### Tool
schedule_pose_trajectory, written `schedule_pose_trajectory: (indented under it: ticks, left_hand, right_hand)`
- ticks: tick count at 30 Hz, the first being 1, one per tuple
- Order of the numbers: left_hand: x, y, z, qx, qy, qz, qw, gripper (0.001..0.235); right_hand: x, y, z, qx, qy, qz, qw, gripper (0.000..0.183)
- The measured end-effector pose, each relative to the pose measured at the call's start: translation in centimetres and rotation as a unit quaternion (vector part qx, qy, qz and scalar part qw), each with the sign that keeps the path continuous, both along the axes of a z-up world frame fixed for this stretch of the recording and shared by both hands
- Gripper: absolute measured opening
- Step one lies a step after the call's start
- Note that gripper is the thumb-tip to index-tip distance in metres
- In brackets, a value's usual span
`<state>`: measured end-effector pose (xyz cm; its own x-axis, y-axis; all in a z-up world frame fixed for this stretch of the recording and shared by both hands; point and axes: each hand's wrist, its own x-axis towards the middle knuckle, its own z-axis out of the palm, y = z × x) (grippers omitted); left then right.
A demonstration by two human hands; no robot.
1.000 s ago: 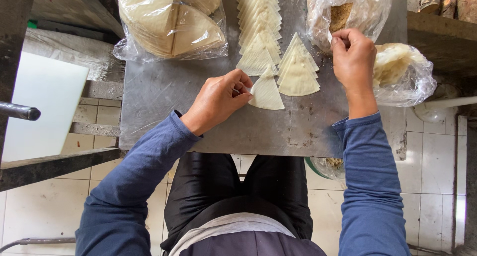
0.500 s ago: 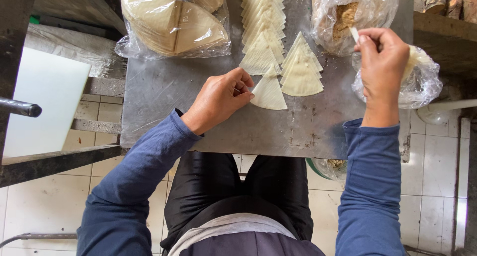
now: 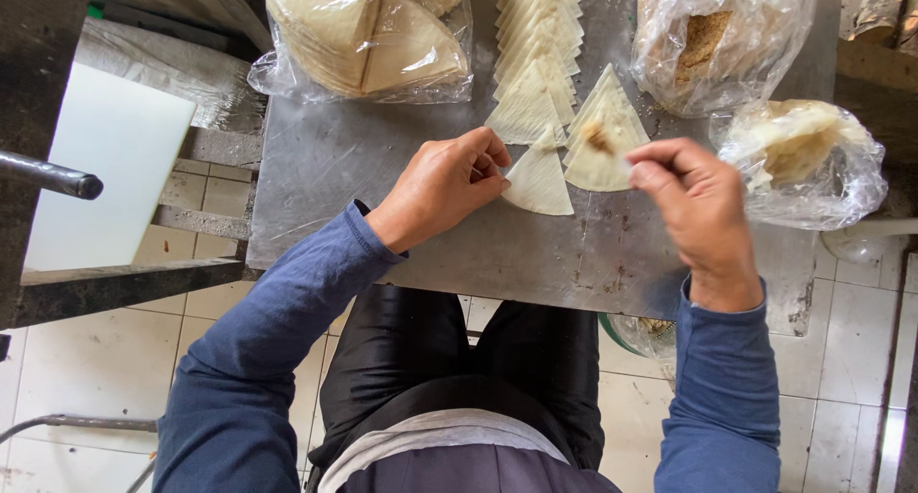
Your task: The person repeatedly scoops a brown filling onto triangular pastry sheets, folds them into triangular packets, and places them into a container. The process is continuous and repetitive throughout the clip.
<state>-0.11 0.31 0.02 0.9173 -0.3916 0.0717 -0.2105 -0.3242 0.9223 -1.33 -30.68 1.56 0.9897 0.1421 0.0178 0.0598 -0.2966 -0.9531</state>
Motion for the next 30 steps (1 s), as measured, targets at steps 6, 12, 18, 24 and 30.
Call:
schedule_pose_trajectory:
  ticks: [6, 12, 18, 24, 30]
  left_hand:
    - [0.0, 0.0, 0.0, -0.006, -0.002, -0.004, 1.000, 0.021]
    - [0.0, 0.1, 0.0, 0.007, 0.007, -0.014, 1.000, 0.021]
    - [0.0, 0.0, -0.1, 0.009, 0.008, -0.011, 1.000, 0.022]
    - [0.0, 0.0, -0.1, 0.001, 0.000, -0.013, 1.000, 0.021]
    - [-0.1, 0.0, -0.1, -0.002, -0.009, -0.009, 1.000, 0.021]
  right_hand:
    - [-1.2, 2.8, 0.0, -0.238, -0.119, 0.093, 0.960, 0.011]
    - [-2.2, 4.0, -0.2, -0.419, -0.325, 0.094, 0.842, 0.017]
    - [-2.9, 3.7, -0.2, -0.482, -0.423, 0.094, 0.761, 0.025]
    - [-3.5, 3.7, 0.2, -0.506, -0.440, 0.098, 0.735, 0.027]
    - [-3.6, 3.9, 0.2, -0.509, -0.437, 0.110, 0.733, 0.032]
